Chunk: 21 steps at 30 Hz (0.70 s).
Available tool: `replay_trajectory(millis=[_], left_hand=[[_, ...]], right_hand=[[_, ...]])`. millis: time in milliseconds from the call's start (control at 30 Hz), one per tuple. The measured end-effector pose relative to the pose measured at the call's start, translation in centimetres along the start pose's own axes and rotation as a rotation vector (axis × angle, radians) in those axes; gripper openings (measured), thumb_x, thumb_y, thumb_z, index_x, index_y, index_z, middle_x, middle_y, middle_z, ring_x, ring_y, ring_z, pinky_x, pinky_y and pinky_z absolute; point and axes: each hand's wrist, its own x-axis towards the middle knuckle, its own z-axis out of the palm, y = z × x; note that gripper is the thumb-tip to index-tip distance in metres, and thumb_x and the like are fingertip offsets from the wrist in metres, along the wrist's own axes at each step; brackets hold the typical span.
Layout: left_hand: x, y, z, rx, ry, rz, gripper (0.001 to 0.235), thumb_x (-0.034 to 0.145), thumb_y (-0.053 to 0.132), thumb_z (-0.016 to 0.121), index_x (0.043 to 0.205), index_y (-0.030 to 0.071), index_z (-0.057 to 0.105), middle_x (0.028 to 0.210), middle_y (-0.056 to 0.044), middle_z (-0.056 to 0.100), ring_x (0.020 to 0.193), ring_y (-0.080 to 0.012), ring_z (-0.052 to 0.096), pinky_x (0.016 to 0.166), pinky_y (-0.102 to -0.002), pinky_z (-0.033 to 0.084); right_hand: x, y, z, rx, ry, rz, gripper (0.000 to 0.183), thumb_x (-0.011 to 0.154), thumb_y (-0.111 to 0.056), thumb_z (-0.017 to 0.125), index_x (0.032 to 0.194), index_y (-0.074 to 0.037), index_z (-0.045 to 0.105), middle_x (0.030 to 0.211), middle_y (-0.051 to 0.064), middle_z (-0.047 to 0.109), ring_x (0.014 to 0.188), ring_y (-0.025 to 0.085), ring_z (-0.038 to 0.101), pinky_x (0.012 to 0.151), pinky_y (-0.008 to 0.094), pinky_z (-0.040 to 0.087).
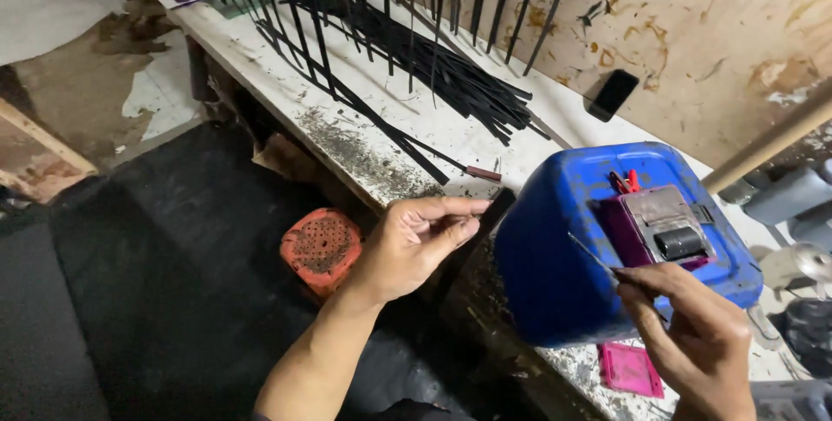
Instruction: Applying edge coating to leather strips using a roller applicator and hanging them on a wire rack to dry.
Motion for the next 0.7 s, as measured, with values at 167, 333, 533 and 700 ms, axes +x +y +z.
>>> replay_trajectory(millis=[167, 333, 533, 700], left_hand=[[0.0, 0.7, -0.5, -0.026, -0.027, -0.070, 0.028, 0.094, 0.000, 0.069, 0.121, -0.001, 0.071, 0.123, -0.017, 0.075, 0.113, -0.0200, 0.073, 0.099, -0.026, 0.061], [0.2, 1.3, -0.9, -0.017, -0.040, -0.074, 0.028, 0.093, 0.000, 0.069, 0.121, -0.001, 0.071, 0.123, -0.019, 0.074, 0.112, -0.0211, 0.073, 0.098, -0.026, 0.062], [0.4, 1.4, -1.0, -0.020, -0.029, -0.143, 0.029, 0.092, 0.001, 0.070, 0.121, -0.001, 0.071, 0.123, -0.018, 0.075, 0.112, -0.0190, 0.073, 0.097, -0.024, 0.061], [0.4, 1.3, -1.2, -0.014, -0.036, -0.147, 0.029, 0.092, 0.000, 0.071, 0.120, 0.000, 0.072, 0.116, -0.016, 0.077, 0.100, -0.0137, 0.074, 0.090, -0.020, 0.062]], right_hand=[[1.9, -0.9, 1.8, 0.068, -0.038, -0.191, 0.009, 0.089, 0.005, 0.068, 0.098, 0.005, 0.071, 0.082, 0.014, 0.070, 0.071, 0.019, 0.066, 0.069, 0.027, 0.051], [2.8, -1.1, 2.7, 0.064, -0.082, -0.217, 0.014, 0.089, 0.004, 0.070, 0.102, 0.003, 0.072, 0.087, 0.012, 0.072, 0.075, 0.018, 0.068, 0.071, 0.027, 0.054], [3.3, -1.5, 3.2, 0.018, -0.108, -0.221, 0.016, 0.089, 0.002, 0.070, 0.105, 0.000, 0.073, 0.087, 0.009, 0.072, 0.071, 0.015, 0.066, 0.067, 0.025, 0.052], [3.6, -1.2, 3.5, -0.038, -0.125, -0.246, 0.018, 0.090, 0.000, 0.070, 0.108, -0.003, 0.074, 0.083, 0.006, 0.068, 0.066, 0.012, 0.061, 0.060, 0.025, 0.048]])
